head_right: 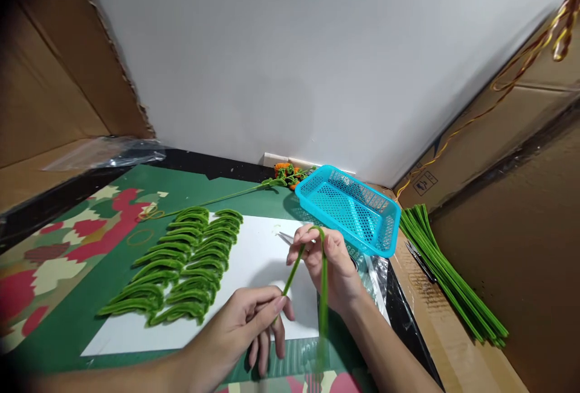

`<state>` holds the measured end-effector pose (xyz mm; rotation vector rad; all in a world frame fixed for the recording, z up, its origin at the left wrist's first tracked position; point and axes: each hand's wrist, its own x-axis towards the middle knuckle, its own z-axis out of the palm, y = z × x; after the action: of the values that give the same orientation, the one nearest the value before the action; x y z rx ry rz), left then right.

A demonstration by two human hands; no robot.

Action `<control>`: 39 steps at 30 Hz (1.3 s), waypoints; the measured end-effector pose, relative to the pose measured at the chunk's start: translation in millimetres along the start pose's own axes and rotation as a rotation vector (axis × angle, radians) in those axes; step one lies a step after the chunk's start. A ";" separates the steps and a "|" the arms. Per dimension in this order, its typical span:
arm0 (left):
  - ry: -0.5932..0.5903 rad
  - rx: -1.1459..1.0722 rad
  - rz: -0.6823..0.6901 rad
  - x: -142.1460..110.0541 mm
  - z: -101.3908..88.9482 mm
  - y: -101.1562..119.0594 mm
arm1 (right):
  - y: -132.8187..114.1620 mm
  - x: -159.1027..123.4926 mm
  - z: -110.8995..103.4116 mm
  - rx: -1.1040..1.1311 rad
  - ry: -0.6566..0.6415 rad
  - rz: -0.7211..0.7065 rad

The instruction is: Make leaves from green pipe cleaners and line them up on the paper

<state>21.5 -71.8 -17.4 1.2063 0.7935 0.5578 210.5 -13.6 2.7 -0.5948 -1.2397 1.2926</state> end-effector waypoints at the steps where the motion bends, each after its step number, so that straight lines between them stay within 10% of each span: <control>1: -0.012 0.001 -0.001 -0.2 -0.6 0.5 | -0.5 0.7 -0.2 0.032 0.029 0.022; 39: -0.085 -0.095 -0.014 8.1 -9.9 -2.0 | -9.2 14.2 -6.0 0.132 0.162 0.013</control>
<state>18.6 -60.3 -22.7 1.1296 0.6950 0.5236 216.9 -1.1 14.0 -0.6015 -1.0111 1.2995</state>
